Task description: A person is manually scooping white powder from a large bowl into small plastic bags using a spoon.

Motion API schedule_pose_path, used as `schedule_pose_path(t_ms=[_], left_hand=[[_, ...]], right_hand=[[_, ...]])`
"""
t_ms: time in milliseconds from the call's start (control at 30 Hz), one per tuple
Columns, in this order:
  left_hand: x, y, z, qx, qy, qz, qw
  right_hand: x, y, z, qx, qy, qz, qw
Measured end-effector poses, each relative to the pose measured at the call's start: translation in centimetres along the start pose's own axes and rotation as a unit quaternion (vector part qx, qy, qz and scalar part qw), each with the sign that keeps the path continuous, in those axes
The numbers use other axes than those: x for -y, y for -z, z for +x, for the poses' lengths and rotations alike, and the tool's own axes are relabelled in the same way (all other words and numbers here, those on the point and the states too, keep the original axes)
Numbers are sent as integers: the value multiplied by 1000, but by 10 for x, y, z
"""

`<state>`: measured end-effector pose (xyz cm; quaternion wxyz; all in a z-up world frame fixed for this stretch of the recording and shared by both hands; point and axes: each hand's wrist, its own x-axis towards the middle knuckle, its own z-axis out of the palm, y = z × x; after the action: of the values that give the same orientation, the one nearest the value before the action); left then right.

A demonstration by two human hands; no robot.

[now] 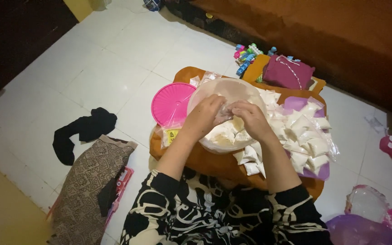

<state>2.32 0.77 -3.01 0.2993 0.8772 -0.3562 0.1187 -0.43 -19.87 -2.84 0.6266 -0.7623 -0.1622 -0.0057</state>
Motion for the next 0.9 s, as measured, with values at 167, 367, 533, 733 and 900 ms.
schedule_pose_path(t_ms=[167,367,533,733,900], left_hand=[[-19,22,-1,9,26,-15,1000],[-25,27,-3,17,59,-22,998],[-27,32,-4,14,68,-14,997],[-26,31,-4,15,54,-24,998],[-20,22,-4,11,44,-9,999]], right_hand=[[15,-4,-5,-34,1,-22,999],[32,-8,-7,-58,-1,-77,995],[23,-9,-8,-63,5,-64,996],[16,-5,-6,-28,8,-62,998],[6,-4,-5,-2,-4,-59,998]])
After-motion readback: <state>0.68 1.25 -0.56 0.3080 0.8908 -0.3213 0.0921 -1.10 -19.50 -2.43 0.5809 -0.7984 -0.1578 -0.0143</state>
